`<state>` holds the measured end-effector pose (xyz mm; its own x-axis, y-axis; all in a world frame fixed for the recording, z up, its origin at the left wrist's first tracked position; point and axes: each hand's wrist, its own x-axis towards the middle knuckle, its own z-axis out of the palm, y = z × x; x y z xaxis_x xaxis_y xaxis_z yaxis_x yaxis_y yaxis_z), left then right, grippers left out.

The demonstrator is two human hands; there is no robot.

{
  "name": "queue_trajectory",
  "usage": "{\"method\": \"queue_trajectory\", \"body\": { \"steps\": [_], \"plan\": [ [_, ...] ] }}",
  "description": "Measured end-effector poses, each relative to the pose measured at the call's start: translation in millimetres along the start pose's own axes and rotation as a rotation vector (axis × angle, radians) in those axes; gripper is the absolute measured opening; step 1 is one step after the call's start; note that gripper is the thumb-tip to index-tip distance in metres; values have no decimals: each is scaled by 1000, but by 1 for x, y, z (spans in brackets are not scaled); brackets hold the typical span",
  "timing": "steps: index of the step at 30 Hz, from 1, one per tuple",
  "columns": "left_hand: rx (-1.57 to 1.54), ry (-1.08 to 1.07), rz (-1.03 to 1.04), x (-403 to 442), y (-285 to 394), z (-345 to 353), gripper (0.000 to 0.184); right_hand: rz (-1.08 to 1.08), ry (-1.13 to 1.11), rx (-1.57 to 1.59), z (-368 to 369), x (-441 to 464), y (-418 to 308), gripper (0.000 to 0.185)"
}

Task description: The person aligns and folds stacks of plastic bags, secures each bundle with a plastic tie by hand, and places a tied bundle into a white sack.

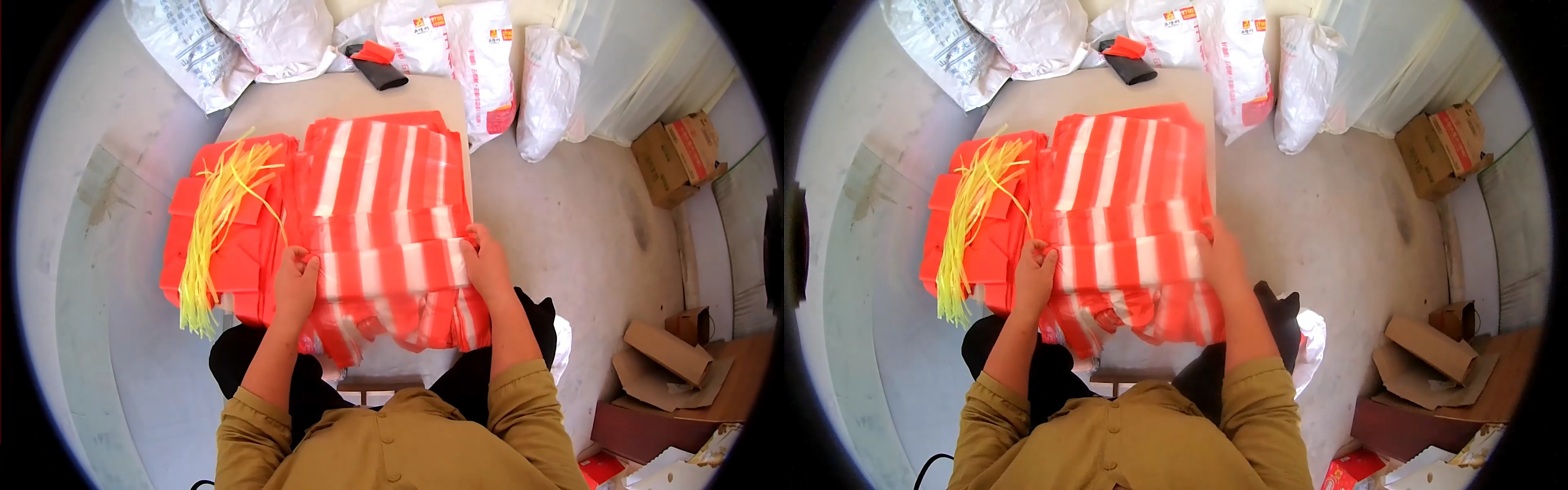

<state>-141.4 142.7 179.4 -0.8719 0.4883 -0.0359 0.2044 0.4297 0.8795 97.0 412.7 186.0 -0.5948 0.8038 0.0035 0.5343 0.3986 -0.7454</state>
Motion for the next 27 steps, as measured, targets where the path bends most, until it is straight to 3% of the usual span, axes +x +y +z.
{"method": "queue_trajectory", "body": {
  "steps": [5, 8, 11, 14, 17, 23, 27],
  "plan": [
    [61, 73, 67, -11, 14, -7, 27, -31, 91, -72, -2, -6, -4, 38],
    [350, 187, 500, -27, 27, -10, 34, -442, 275, -259, -9, -10, -8, 38],
    [526, -127, 617, -51, 57, -8, 48, -640, 88, -246, -8, -28, -35, 45],
    [578, -281, 830, -55, 59, 12, 56, -848, -259, -150, 6, -38, -59, 53],
    [652, -336, 708, -54, 53, 21, 64, -853, -280, -310, 14, -39, -57, 66],
    [752, -319, 666, -42, 51, 15, 67, -641, -355, -388, -9, -33, -52, 68],
    [810, -338, 618, -35, 56, 11, 64, -620, -306, -425, -13, -31, -40, 66]
  ]
}}
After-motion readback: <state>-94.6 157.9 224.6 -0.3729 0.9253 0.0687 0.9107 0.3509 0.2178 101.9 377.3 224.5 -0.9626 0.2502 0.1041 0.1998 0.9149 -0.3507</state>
